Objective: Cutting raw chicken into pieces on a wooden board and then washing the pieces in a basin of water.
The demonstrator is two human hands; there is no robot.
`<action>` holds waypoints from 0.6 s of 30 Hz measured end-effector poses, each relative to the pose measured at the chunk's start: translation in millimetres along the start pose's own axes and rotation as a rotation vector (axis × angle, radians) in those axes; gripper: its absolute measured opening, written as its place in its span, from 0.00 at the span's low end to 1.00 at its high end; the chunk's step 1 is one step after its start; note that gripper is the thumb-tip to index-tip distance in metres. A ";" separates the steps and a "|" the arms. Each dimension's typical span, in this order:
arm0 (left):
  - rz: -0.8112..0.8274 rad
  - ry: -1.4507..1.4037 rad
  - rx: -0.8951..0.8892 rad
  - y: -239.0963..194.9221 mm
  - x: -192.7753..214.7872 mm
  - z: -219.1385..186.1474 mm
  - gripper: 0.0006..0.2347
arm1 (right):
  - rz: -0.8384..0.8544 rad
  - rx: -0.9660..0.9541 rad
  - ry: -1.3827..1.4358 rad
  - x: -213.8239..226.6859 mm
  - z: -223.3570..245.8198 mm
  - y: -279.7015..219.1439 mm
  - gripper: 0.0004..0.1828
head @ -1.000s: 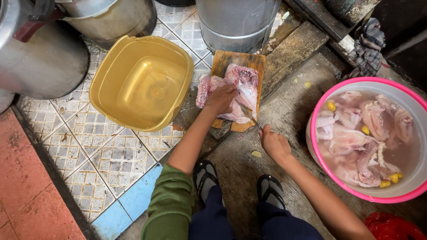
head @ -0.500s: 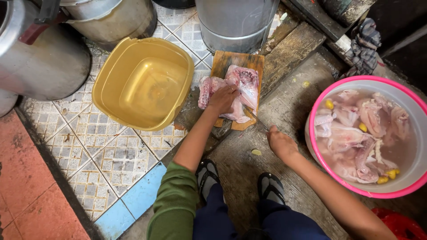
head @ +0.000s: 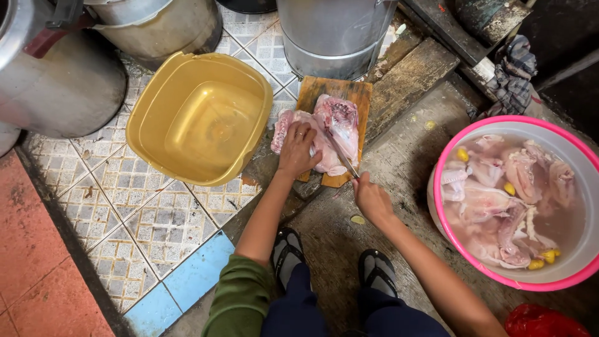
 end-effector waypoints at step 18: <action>0.141 0.124 -0.014 6.6 -4.3 15.9 0.28 | -0.036 0.101 -0.071 7.3 39.2 75.8 0.14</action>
Point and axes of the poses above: each hand's wrist, its own y-axis towards the middle knuckle, its own x-axis out of the back of the hand, z = x × y, the point moved 5 cm from there along y, towards the middle knuckle, and after that the axes turned 11 degrees about z, right-handed, at the moved point
